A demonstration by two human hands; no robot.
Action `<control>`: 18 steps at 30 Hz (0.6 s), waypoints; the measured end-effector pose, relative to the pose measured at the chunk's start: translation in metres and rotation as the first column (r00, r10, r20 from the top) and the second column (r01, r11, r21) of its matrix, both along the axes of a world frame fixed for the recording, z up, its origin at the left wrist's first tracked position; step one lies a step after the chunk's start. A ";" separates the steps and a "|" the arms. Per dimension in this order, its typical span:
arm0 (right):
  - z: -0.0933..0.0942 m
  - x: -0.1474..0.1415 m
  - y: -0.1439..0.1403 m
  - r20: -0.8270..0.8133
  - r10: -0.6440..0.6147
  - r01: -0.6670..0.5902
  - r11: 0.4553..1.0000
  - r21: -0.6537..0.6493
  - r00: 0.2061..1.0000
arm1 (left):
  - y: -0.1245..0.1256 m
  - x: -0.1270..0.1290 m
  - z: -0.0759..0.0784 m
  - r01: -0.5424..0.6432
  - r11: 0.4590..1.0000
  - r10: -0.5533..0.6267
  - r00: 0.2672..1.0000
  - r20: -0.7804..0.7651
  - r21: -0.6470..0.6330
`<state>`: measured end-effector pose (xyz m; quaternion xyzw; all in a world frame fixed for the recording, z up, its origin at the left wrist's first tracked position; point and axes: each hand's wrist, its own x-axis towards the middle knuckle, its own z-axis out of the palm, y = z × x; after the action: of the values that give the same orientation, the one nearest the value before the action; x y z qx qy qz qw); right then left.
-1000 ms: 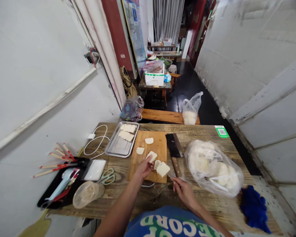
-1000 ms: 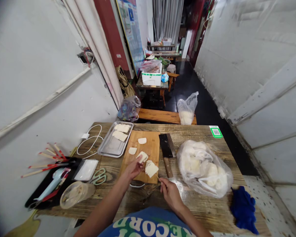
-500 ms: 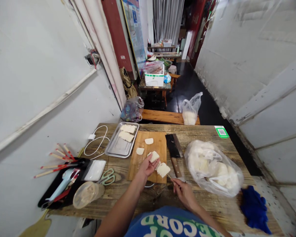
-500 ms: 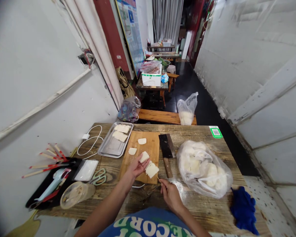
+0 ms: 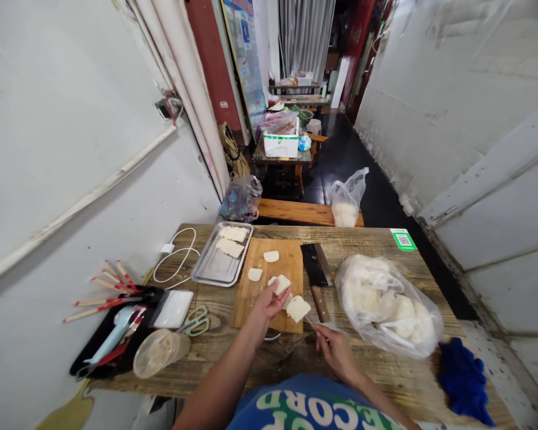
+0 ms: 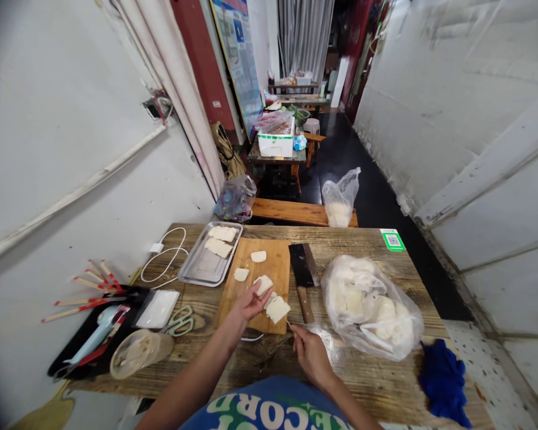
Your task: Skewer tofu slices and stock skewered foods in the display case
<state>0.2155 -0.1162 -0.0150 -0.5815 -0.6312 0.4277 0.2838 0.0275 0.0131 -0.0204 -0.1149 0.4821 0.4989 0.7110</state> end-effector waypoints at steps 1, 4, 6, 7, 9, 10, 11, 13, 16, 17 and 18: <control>0.000 0.000 0.000 -0.001 -0.001 0.001 1.000 0.003 1.000 | 0.000 0.000 0.000 -0.008 1.000 0.008 1.000 -0.001 0.003; 0.001 0.000 0.000 0.000 -0.001 0.001 1.000 0.009 1.000 | 0.000 0.001 0.002 -0.004 1.000 0.004 1.000 -0.006 0.009; 0.002 0.000 0.000 0.007 0.000 0.000 1.000 0.010 1.000 | 0.000 0.001 0.003 0.006 1.000 -0.005 1.000 -0.019 0.016; 0.002 0.000 0.000 0.012 -0.001 0.001 1.000 0.008 1.000 | 0.000 0.001 0.004 0.009 1.000 -0.008 1.000 -0.027 0.020; 0.004 0.000 0.000 0.013 -0.003 0.003 1.000 0.003 1.000 | 0.001 0.002 0.004 0.010 1.000 -0.008 0.999 -0.043 0.027; 0.004 0.000 0.000 0.011 -0.004 0.004 1.000 0.000 1.000 | 0.001 0.002 0.005 0.011 0.999 -0.009 0.999 -0.045 0.030; 0.005 0.000 0.000 0.008 -0.002 0.002 1.000 -0.005 1.000 | 0.001 0.002 0.005 0.012 0.999 -0.010 0.999 -0.047 0.031; 0.005 0.000 0.000 0.006 -0.001 0.001 1.000 -0.012 1.000 | 0.001 0.002 0.005 0.007 0.999 -0.005 0.999 -0.050 0.034; 0.003 0.000 -0.001 0.007 0.001 -0.001 1.000 -0.016 1.000 | 0.001 0.001 0.005 -0.014 0.999 0.016 0.998 -0.058 0.038; 0.003 0.000 -0.002 0.005 0.000 0.000 1.000 -0.016 1.000 | 0.000 0.001 0.005 -0.020 0.999 0.023 0.998 -0.061 0.042; 0.003 0.000 -0.002 0.002 0.000 0.000 1.000 -0.016 1.000 | 0.000 0.000 0.005 -0.022 0.999 0.025 0.998 -0.062 0.048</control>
<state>0.2158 -0.1179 -0.0123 -0.5843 -0.6279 0.4322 0.2786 0.0279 0.0133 -0.0155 -0.0881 0.4908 0.5218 0.6922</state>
